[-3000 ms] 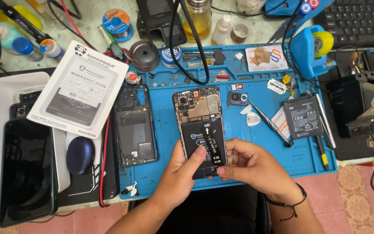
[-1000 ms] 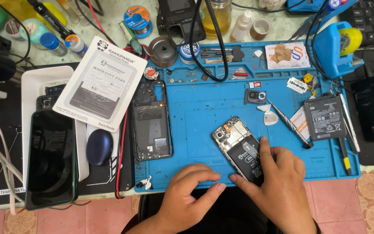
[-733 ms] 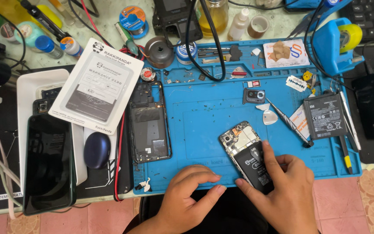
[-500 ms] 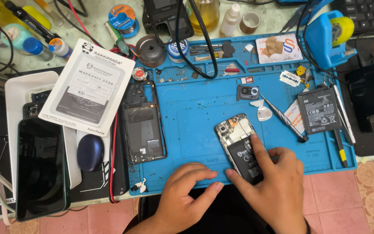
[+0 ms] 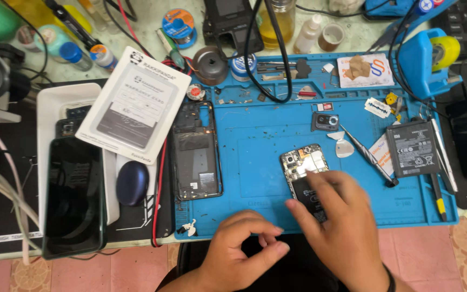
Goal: The person replaces a smartphone battery by removing the old battery, applying adhesive tape, inserting a new battery, and reassembling the phone. The person handles the phone, battery, and adhesive tape throughout the process.
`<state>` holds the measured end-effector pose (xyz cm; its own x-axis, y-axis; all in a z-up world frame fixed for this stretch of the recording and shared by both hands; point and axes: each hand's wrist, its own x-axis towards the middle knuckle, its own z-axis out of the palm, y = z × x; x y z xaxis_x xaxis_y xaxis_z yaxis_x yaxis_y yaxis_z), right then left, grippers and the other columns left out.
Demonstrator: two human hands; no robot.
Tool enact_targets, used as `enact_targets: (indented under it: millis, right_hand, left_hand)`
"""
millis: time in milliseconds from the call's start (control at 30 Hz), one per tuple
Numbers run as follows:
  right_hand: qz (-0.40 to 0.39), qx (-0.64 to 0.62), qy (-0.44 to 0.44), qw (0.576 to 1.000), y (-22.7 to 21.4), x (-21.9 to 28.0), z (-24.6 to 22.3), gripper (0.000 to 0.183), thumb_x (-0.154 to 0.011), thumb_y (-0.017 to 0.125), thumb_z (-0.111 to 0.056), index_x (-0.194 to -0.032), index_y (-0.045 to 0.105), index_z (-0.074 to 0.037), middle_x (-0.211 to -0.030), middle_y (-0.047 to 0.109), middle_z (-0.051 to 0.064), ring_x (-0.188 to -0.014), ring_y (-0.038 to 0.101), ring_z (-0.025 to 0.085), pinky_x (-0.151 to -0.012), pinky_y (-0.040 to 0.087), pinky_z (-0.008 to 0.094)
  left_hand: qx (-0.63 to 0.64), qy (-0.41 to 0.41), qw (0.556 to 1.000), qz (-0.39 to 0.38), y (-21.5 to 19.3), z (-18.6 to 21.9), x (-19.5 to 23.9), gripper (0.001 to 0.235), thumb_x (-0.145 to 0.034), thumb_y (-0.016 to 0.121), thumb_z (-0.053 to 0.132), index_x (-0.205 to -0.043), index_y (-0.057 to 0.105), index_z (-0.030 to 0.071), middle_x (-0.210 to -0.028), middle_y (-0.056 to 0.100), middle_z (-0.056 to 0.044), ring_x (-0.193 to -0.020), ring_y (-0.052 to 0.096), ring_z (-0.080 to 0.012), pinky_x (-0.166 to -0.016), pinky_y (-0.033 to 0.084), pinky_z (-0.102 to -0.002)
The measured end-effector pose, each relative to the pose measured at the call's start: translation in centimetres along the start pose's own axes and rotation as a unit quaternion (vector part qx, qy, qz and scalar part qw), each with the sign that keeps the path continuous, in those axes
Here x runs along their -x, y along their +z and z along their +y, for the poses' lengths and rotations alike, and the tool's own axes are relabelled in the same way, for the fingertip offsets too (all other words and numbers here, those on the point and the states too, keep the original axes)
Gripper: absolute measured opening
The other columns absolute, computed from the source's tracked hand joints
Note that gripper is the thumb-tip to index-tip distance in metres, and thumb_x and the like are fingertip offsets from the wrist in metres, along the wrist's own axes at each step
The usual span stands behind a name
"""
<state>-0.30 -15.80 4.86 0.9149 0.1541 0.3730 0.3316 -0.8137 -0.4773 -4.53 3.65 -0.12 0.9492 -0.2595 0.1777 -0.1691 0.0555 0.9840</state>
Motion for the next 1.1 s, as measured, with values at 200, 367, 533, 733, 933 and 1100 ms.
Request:
enact_targets:
  millis: [200, 367, 533, 733, 933, 1100]
  right_hand:
    - [-0.223, -0.243, 0.068, 0.942, 5.3, -6.2, -3.0, 0.021, -0.085, 0.078, -0.02, -0.095, 0.068, -0.004, -0.076, 0.075, 0.009, -0.067, 0.077, 0.025, -0.059, 0.06, 0.035]
    - [-0.205, -0.009, -0.07, 0.976, 7.7, -6.8, -6.1, 0.026, -0.086, 0.069, -0.015, -0.111, 0.074, -0.018, -0.081, 0.068, 0.017, -0.065, 0.067, 0.038, -0.054, 0.053, 0.049]
    - [-0.257, -0.018, -0.072, 0.964, 7.8, -7.0, -7.0, 0.033, -0.085, 0.065, -0.016, -0.117, 0.073, -0.018, -0.084, 0.065, 0.02, -0.068, 0.067, 0.039, -0.056, 0.055, 0.049]
    - [-0.275, -0.005, -0.077, 0.958, 8.4, -7.2, -6.7, 0.036, -0.083, 0.065, -0.014, -0.119, 0.074, -0.017, -0.087, 0.064, 0.022, -0.073, 0.067, 0.04, -0.062, 0.056, 0.049]
    - [-0.312, -0.026, -0.062, 0.948, 8.5, -8.0, -6.2, 0.038, -0.085, 0.063, -0.016, -0.121, 0.073, -0.02, -0.094, 0.068, 0.022, -0.084, 0.067, 0.041, -0.074, 0.055, 0.05]
    - [-0.331, -0.181, -0.068, 0.924, 7.7, -9.4, -4.4, 0.033, -0.087, 0.055, -0.011, -0.111, 0.077, -0.014, -0.098, 0.077, 0.017, -0.092, 0.071, 0.037, -0.084, 0.055, 0.044]
  left_hand:
    - [0.073, 0.006, 0.994, -0.087, -0.7, 0.2, 1.0, 0.026, -0.089, 0.084, 0.009, -0.111, 0.072, 0.003, -0.097, 0.071, -0.007, -0.091, 0.069, -0.017, -0.085, 0.057, -0.031]
    - [0.091, -0.031, 0.991, -0.088, -0.7, 0.0, 1.4, 0.024, -0.09, 0.084, 0.012, -0.108, 0.071, 0.003, -0.102, 0.074, -0.007, -0.095, 0.07, -0.0173, -0.088, 0.057, -0.031]
    - [0.061, -0.007, 0.996, -0.07, -1.0, -0.2, 1.6, 0.018, -0.092, 0.083, 0.011, -0.103, 0.071, 0.003, -0.104, 0.075, -0.007, -0.104, 0.072, -0.0186, -0.095, 0.056, -0.031]
    - [0.067, 0.003, 0.997, -0.047, -0.7, -0.3, 1.2, 0.017, -0.093, 0.083, 0.01, -0.102, 0.07, 0.004, -0.104, 0.076, -0.006, -0.102, 0.072, -0.017, -0.094, 0.057, -0.031]
    - [0.057, -0.031, 0.996, -0.06, -0.8, 0.2, 1.2, 0.02, -0.092, 0.082, 0.012, -0.106, 0.071, 0.004, -0.1, 0.072, -0.005, -0.096, 0.069, -0.0147, -0.089, 0.056, -0.029]
    - [0.045, -0.03, 0.997, -0.056, -0.8, 0.1, 1.3, 0.02, -0.091, 0.083, 0.014, -0.105, 0.072, 0.004, -0.098, 0.071, -0.006, -0.094, 0.069, -0.0146, -0.088, 0.055, -0.028]
